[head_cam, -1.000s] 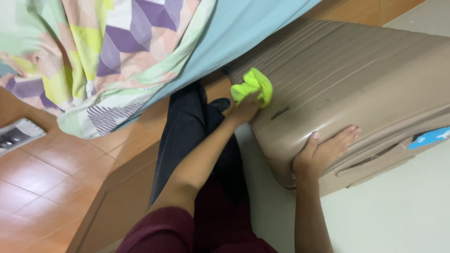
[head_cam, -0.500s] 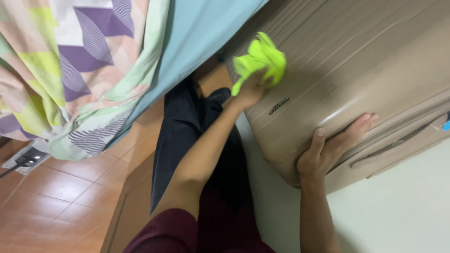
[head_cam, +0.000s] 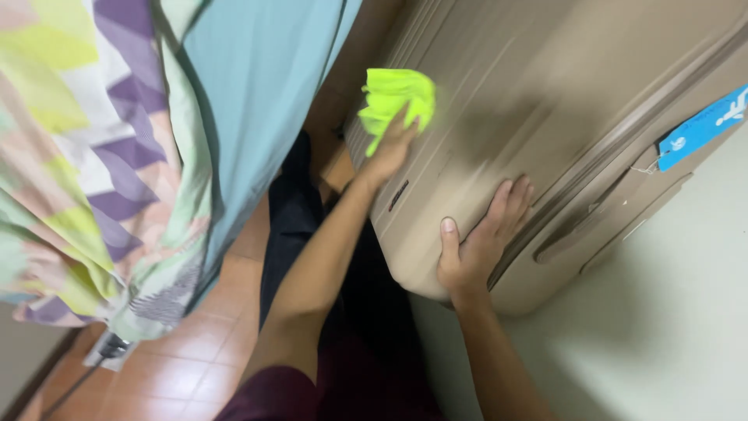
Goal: The person retrieves a yellow cloth and a spray bottle from a drawer, then proceeds to wipe down the exterior of a beige suitcase. They clean the top, sides, and handle of the suitcase, rotating it to access different surfaces.
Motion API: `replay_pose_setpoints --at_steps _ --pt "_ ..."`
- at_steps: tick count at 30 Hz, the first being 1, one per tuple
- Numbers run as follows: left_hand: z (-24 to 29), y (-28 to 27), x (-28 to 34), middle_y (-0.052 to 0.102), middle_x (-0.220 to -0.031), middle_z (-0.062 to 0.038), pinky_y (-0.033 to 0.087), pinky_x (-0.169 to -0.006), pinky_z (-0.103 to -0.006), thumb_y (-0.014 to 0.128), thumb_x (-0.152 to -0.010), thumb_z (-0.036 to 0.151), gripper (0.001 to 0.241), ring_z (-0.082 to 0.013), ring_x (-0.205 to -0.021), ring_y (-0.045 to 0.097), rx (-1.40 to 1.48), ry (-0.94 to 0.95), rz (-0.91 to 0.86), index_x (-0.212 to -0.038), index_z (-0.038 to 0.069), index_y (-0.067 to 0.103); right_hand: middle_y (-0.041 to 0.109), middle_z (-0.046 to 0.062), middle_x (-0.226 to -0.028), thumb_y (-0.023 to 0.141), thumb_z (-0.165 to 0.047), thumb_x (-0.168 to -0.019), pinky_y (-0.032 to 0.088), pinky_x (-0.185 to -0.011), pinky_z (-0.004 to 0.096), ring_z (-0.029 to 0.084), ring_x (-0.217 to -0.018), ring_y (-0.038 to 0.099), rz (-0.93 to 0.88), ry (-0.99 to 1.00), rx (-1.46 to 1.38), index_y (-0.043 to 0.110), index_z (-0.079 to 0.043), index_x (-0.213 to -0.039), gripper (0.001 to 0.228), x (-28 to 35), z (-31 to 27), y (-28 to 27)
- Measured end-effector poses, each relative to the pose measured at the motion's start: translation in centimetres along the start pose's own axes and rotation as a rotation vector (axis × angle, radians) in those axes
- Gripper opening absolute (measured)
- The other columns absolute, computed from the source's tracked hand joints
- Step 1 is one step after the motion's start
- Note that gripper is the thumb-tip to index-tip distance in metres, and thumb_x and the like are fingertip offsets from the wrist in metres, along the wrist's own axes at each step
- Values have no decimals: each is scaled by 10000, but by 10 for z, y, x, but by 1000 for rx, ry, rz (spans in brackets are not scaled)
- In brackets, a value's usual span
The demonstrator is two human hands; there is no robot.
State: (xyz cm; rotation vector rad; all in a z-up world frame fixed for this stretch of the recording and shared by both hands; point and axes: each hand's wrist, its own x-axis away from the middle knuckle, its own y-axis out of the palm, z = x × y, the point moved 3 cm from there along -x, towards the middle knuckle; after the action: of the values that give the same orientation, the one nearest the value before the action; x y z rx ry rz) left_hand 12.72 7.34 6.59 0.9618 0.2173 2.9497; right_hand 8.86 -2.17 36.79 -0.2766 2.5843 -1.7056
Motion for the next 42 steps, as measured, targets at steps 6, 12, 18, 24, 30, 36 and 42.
replay_pose_setpoints --at_steps 6,12,18,24,30,36,42 --pt "283 21 52 295 -1781 -42 113 -1371 -496 476 -1145 432 566 -293 -1693 184 -356 616 -150 -1658 207 390 133 284 -1739 499 -488 -1061 23 -1328 655 477 -1647 103 16 -11 -11 157 -3 -1664 846 -1 -2 1" --pt "189 -1 63 279 -1743 -112 149 -1350 -461 488 -1106 300 603 -339 -1653 185 54 508 -117 -1647 87 328 164 303 -1711 509 -505 -1042 21 -1290 659 484 -1617 119 10 27 -39 200 24 -1639 855 -11 -3 4" --pt "159 -11 156 567 -1513 -180 339 -1230 -397 577 -1007 240 397 -326 -1452 477 -145 374 -49 -1359 65 631 279 254 -1703 451 -360 -1087 71 -1314 610 442 -1613 218 87 19 -85 328 23 -1609 660 -8 5 1" --pt "278 28 116 541 -1470 -20 210 -1128 -697 717 -814 451 576 -342 -1491 332 -1211 732 -173 -1373 342 626 690 112 -1377 555 -267 -1016 474 -1177 436 277 -1312 656 120 514 -419 686 -145 -1347 376 24 72 -40" --pt "372 101 -44 384 -1592 20 188 -1143 -718 607 -887 631 709 -320 -1514 187 -1474 866 14 -1535 412 422 377 219 -1642 586 -310 -1018 134 -1250 604 465 -1545 218 241 354 108 462 -27 -1533 601 27 79 -36" --pt "340 80 -6 404 -1650 -1 188 -1292 -651 494 -1142 516 501 -316 -1574 267 -1474 645 44 -1612 344 462 284 187 -1694 498 -405 -1038 43 -1261 634 446 -1585 124 111 431 203 382 -53 -1602 675 24 73 -27" --pt "243 38 192 297 -1683 10 202 -1206 -664 623 -964 456 625 -332 -1561 182 -1518 697 -131 -1559 340 469 254 168 -1697 478 -434 -1046 48 -1246 639 430 -1573 120 105 384 179 372 -86 -1621 681 -2 77 -43"
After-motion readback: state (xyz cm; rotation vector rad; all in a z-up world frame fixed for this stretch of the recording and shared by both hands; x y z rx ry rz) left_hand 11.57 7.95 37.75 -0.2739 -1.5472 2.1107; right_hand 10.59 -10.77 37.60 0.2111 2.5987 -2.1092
